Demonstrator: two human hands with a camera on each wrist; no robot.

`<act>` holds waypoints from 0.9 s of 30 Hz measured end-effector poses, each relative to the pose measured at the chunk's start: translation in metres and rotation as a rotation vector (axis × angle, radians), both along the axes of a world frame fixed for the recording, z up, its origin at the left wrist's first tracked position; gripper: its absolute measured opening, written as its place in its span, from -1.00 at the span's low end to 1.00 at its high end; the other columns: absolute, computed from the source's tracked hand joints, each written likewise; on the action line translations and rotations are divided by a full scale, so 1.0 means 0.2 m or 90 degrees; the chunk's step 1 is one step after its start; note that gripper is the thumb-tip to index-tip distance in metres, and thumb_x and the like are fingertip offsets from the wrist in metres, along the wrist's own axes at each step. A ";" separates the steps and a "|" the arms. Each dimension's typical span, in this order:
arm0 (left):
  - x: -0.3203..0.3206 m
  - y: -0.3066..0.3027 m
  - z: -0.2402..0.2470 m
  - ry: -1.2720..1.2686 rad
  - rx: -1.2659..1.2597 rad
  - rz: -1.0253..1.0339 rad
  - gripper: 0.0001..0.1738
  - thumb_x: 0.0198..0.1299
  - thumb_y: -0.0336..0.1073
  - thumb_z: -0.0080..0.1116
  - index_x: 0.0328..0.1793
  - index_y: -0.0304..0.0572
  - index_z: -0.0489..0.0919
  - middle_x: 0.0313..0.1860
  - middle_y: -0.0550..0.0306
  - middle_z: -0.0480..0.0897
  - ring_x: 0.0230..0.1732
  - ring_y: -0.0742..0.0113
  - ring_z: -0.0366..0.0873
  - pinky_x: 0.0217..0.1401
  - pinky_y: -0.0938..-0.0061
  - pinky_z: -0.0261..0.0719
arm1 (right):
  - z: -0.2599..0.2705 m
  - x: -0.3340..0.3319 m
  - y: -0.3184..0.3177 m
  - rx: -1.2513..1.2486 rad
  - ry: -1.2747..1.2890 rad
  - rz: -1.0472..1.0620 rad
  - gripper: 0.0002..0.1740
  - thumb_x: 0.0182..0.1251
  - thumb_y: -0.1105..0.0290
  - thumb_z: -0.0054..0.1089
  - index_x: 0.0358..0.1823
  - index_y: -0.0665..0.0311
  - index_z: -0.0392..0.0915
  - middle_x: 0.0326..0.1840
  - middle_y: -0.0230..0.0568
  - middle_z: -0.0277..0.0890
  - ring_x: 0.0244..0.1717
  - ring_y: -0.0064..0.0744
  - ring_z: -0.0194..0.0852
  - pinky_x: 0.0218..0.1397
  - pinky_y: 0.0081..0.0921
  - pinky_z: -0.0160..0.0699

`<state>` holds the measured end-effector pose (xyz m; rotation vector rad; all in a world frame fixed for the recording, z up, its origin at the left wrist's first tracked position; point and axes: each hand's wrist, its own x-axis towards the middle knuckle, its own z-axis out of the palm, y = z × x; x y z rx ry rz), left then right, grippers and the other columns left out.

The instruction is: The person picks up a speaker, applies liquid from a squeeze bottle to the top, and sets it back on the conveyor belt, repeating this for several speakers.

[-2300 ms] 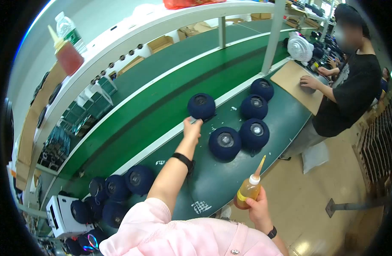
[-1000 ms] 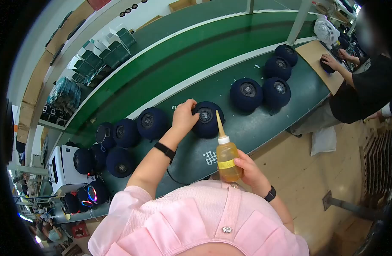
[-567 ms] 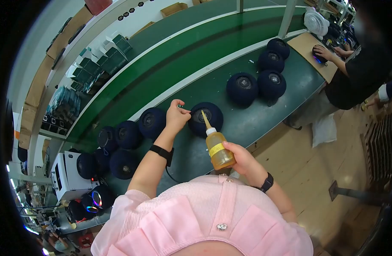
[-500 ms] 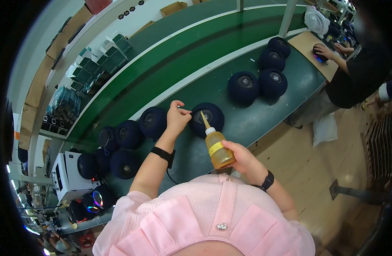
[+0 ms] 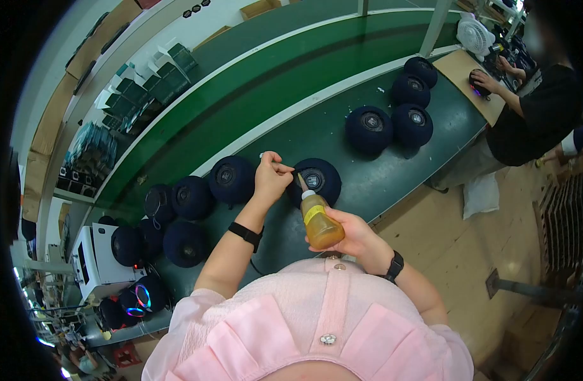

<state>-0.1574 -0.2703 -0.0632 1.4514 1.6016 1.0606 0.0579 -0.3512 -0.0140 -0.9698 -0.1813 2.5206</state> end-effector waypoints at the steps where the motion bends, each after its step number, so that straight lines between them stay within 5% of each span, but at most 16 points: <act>1: 0.00 0.00 0.00 0.002 -0.003 -0.002 -0.57 -0.16 -0.56 0.13 -0.14 -0.24 0.24 -0.44 0.01 0.65 -0.44 0.41 0.59 -0.37 0.56 0.50 | -0.01 -0.02 -0.01 -0.003 0.002 -0.002 -0.48 0.43 0.06 -0.26 0.20 0.31 0.25 0.02 -0.02 0.42 -0.03 0.04 0.49 -0.02 0.00 0.54; 27: 0.05 0.01 0.01 0.018 -0.025 0.043 -0.60 -0.20 -0.56 0.16 -0.21 -0.24 0.27 -0.46 0.07 0.59 -0.42 0.43 0.56 -0.31 0.56 0.52 | 0.01 -0.02 -0.08 0.038 -0.066 -0.047 -0.48 0.38 0.03 -0.20 0.12 0.32 0.29 -0.05 -0.01 0.44 -0.10 0.02 0.52 -0.10 -0.01 0.59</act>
